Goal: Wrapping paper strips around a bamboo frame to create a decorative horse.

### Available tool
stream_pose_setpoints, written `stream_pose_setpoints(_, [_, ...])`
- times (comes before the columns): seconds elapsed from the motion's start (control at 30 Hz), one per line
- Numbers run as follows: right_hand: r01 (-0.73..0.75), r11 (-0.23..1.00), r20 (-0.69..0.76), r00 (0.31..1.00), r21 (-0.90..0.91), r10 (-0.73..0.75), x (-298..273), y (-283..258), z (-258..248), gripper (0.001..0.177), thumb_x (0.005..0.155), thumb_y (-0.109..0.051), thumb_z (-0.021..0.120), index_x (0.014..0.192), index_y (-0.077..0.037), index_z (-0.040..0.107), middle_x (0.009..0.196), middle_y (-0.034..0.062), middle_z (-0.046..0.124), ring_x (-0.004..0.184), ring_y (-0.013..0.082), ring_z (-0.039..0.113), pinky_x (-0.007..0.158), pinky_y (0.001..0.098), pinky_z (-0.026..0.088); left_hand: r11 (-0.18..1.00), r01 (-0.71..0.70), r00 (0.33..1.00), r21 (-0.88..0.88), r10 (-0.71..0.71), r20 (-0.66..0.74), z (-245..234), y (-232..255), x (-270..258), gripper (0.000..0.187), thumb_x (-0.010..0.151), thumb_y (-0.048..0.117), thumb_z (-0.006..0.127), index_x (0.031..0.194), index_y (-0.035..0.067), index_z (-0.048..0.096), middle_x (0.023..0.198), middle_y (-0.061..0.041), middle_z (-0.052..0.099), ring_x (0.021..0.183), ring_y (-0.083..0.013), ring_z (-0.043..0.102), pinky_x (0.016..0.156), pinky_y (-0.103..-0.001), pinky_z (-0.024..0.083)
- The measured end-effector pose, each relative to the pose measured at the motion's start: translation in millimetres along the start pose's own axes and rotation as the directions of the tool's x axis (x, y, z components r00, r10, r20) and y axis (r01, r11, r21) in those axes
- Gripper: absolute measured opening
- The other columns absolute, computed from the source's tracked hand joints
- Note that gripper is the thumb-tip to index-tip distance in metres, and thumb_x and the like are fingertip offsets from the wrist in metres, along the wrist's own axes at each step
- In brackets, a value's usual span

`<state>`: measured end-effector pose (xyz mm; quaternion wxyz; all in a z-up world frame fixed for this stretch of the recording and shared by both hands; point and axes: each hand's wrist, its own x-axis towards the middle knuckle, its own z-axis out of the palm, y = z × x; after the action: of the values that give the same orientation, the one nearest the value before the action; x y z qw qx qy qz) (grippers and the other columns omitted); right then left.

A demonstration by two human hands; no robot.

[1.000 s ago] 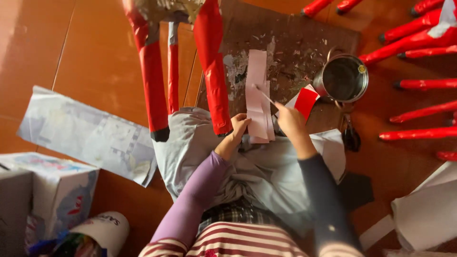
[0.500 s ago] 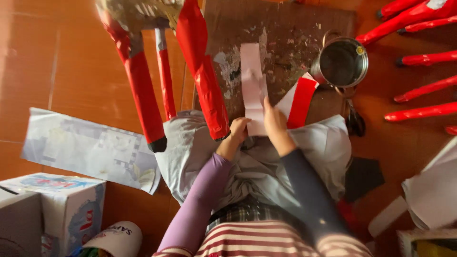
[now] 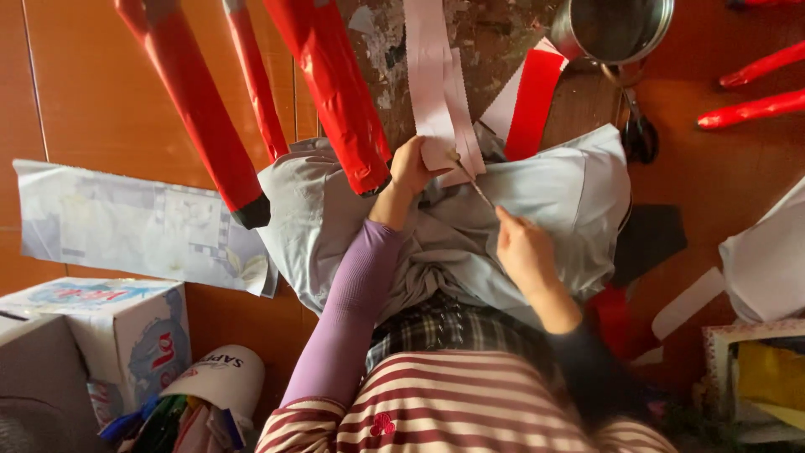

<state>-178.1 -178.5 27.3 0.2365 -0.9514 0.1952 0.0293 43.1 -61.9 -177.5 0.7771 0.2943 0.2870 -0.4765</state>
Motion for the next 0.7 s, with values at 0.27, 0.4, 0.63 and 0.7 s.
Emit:
stream_pose_setpoints(0.27, [-0.139,0.99,0.064,0.988,0.009,0.138,-20,9,15,0.031,0.097,-0.016,0.062,0.125,-0.011,0.071,0.077,0.0237,0.069,0.069,0.0421,0.068,0.062,0.0535,0.053,1.0,-0.011,0.997,0.027,0.009,0.072,1,1,-7,0.042,0.102,0.029,0.043,0.127,-0.003,0.057,0.119,-0.021,0.069,0.109,-0.0391,0.069,0.093,-0.058,0.058])
stream_pose_setpoints(0.4, [-0.226,0.974,0.053,0.973,-0.02,0.226,6,7,-22,0.039,0.097,-0.014,0.058,0.134,-0.015,0.069,0.073,0.0242,0.067,0.067,0.0434,0.067,0.062,0.0544,0.051,0.996,-0.075,0.989,0.05,0.068,0.129,-11,-15,2,0.043,0.098,0.03,0.044,0.123,-0.003,0.059,0.113,-0.02,0.069,0.104,-0.039,0.069,0.087,-0.058,0.059])
stream_pose_setpoints(0.63, [0.097,0.988,-0.067,0.994,0.119,-0.089,136,13,36,0.036,0.096,-0.009,0.055,0.128,-0.016,0.071,0.089,0.0234,0.07,0.082,0.0434,0.067,0.069,0.0527,0.053,0.998,-0.046,0.991,0.031,0.042,0.123,-20,-59,-62,0.034,0.101,0.027,0.044,0.115,0.003,0.063,0.105,-0.012,0.071,0.096,-0.0301,0.07,0.083,-0.052,0.059])
stream_pose_setpoints(0.7, [0.083,0.99,-0.083,0.994,0.118,-0.074,171,4,52,0.037,0.095,-0.009,0.054,0.127,-0.014,0.071,0.089,0.0239,0.07,0.083,0.0435,0.067,0.07,0.053,0.052,1.0,-0.011,0.999,0.018,0.01,0.036,-42,-68,-49,0.03,0.103,0.026,0.046,0.114,0.003,0.062,0.104,-0.012,0.07,0.095,-0.0298,0.069,0.084,-0.05,0.059])
